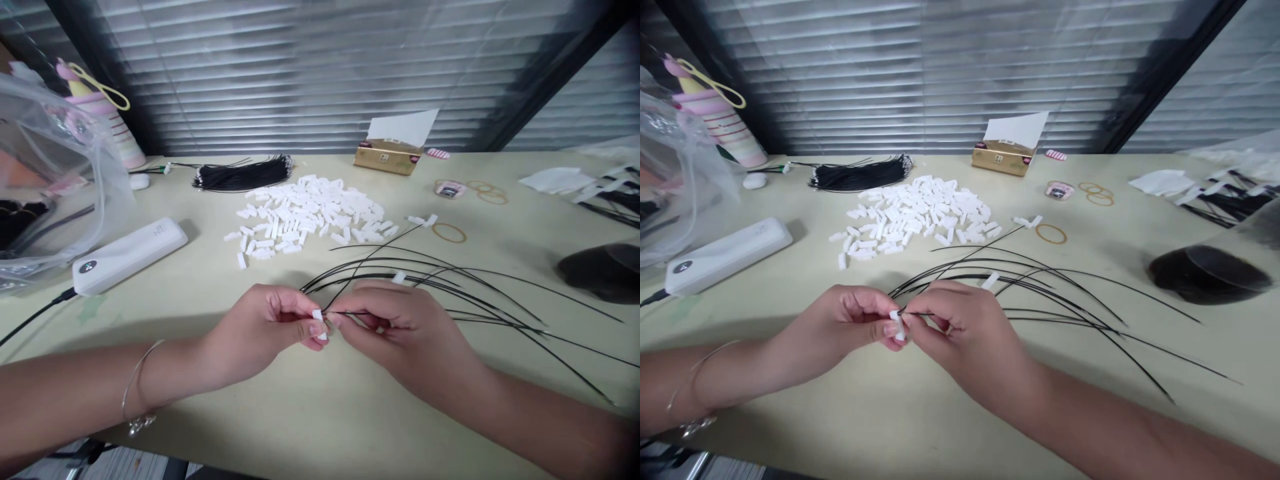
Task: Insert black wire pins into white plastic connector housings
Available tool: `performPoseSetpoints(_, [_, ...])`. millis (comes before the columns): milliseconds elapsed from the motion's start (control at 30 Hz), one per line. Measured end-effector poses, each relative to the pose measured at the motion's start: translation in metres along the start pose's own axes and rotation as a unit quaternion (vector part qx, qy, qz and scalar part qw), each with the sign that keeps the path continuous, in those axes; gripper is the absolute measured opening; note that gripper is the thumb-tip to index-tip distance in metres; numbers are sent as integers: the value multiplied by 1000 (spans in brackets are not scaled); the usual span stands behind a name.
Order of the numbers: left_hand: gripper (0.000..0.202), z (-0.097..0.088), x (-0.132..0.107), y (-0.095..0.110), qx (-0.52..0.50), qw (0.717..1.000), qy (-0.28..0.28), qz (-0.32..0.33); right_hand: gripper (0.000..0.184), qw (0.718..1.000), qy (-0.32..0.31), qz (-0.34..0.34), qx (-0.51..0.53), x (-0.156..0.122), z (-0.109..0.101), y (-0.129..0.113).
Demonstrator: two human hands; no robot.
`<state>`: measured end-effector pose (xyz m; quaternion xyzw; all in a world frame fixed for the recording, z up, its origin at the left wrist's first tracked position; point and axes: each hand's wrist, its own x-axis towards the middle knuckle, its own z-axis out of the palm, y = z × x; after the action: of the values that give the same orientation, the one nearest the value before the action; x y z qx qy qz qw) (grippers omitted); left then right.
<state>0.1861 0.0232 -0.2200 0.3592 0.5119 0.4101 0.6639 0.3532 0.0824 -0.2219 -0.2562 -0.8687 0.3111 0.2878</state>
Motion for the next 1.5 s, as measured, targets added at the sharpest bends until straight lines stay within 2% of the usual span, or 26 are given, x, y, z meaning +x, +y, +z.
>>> performPoseSetpoints(100, [13,-4,2,-1,-46,999,-5,18,7,1000,-22,3,-14,0,-13,7])
performPoseSetpoints(200, [10,-9,4,-1,-74,996,8,47,30,999,-41,25,-14,0,-36,17])
performPoseSetpoints(300, [7,-13,3,1,-82,993,33,78,23,998,4,28,-60,3,-59,24])
performPoseSetpoints(400, [5,-12,1,4,-83,991,38,101,13,990,44,-8,-136,5,-67,27])
performPoseSetpoints(533, [6,-10,0,4,-91,991,41,92,7,975,-32,-113,-189,3,-52,34])
performPoseSetpoints(633, [7,-10,1,2,-94,991,45,80,11,969,-114,-70,-207,1,-36,41])
performPoseSetpoints(733, [7,-11,2,1,-91,993,40,70,17,968,-153,-31,-196,3,-26,46])
performPoseSetpoints(933, [8,-11,3,-1,-90,994,14,62,17,967,-133,-18,-214,2,-28,43])
performPoseSetpoints(1033, [6,-12,4,-3,-81,995,-5,54,14,977,-68,-21,-203,-3,-30,27])
performPoseSetpoints(1133, [5,-12,4,-4,-60,997,-29,47,13,985,-1,-58,-162,-8,-26,6])
performPoseSetpoints(1267, [2,-8,2,-2,-49,998,-34,30,17,989,-5,-69,-131,-11,-17,-6])
performPoseSetpoints(1400, [2,-3,2,0,-25,1000,-17,9,15,990,10,-64,-129,-10,-12,-1])
performPoseSetpoints(1500, [3,-2,2,0,-19,1000,-10,5,16,989,-4,-64,-136,-9,-10,2])
